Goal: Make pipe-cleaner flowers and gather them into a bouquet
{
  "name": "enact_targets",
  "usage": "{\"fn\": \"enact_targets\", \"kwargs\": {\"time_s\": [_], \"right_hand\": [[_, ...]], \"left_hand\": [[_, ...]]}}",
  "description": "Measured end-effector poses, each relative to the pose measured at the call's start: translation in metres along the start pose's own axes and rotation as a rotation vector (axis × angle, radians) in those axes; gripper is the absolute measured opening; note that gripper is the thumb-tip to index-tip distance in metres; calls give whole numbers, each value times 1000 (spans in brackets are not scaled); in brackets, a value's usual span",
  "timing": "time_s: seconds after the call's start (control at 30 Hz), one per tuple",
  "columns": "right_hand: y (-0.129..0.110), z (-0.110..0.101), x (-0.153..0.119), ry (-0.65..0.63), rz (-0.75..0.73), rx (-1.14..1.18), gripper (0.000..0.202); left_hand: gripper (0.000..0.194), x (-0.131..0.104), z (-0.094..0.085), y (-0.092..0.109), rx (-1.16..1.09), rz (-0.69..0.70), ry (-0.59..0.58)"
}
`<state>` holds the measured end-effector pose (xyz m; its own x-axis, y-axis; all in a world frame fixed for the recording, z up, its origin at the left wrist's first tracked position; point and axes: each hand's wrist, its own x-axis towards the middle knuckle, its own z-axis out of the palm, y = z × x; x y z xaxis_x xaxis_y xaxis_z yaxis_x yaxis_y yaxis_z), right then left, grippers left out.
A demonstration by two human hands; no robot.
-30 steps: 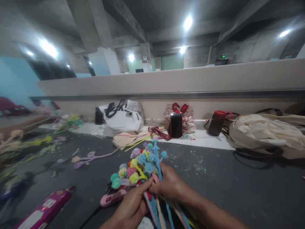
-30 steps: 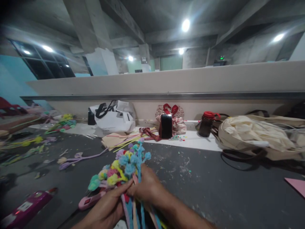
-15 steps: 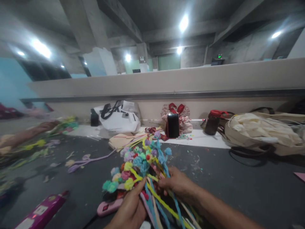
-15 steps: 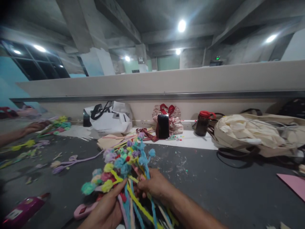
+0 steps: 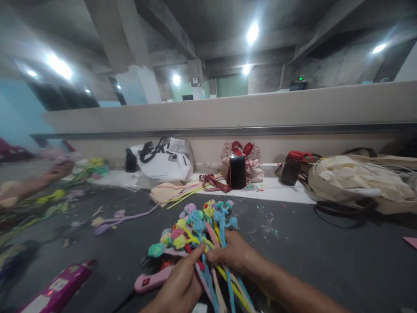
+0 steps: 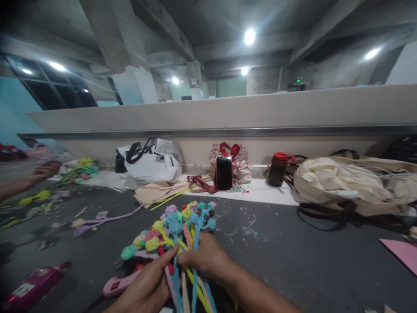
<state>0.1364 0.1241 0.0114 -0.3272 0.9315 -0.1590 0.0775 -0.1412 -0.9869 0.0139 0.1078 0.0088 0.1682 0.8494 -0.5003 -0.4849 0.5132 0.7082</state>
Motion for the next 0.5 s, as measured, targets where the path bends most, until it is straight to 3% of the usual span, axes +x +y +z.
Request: {"fn": "enact_targets", "kwargs": {"time_s": [0.17, 0.3, 0.5], "right_hand": [[-2, 2, 6, 8, 7, 38, 23], [-11, 0, 4, -71, 60, 186, 22], [-20, 5, -14, -260, -131, 277, 25]], "left_hand": [[36, 2, 5, -1, -31, 2, -18], [37, -1, 0, 2, -26, -53, -125], [39, -10, 0, 11, 5, -78, -138]]}}
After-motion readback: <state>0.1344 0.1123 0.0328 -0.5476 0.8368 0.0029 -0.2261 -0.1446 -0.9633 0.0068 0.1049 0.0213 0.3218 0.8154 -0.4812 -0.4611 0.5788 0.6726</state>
